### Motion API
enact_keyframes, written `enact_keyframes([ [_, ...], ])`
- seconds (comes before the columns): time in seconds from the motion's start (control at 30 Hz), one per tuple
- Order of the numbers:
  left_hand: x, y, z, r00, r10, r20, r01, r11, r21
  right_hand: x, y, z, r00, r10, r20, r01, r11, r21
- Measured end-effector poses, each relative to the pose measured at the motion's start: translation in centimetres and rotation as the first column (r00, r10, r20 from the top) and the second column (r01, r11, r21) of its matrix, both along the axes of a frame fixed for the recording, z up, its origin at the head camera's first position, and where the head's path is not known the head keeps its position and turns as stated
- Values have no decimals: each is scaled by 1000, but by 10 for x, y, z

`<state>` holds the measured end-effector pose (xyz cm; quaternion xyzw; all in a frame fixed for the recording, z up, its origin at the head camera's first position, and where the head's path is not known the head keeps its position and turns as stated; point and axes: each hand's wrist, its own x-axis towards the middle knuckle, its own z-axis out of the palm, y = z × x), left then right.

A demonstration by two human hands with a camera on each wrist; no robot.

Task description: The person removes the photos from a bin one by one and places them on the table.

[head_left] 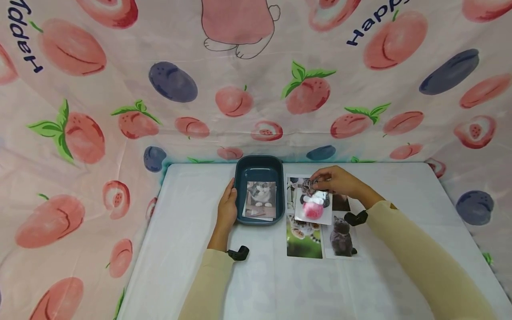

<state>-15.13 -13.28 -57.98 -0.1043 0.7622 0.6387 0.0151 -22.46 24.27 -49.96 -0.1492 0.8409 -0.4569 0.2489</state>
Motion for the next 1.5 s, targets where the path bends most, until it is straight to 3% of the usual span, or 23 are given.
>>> enact_keyframes([
  [0.5, 0, -1, 1, 1000, -2, -1, 2, 1000, -6, 20, 88, -1, 995, -94, -35, 97, 988, 123],
  [0.73, -1, 0, 2, 1000, -8, -11, 8, 1000, -10, 34, 121, -8, 988, -115, -98, 135, 966, 219],
  [0.93, -2, -1, 2, 1000, -1, 6, 1, 1000, -20, 47, 136, -21, 990, -112, -86, 130, 962, 241],
  [1.17, -2, 0, 2, 1000, -2, 6, 2, 1000, -11, 60, 149, -33, 990, -142, -1, 138, 960, 243],
  [1.5, -1, 0, 2, 1000, -2, 7, 2, 1000, -6, 71, 156, -47, 996, -49, -79, 71, 950, 306],
])
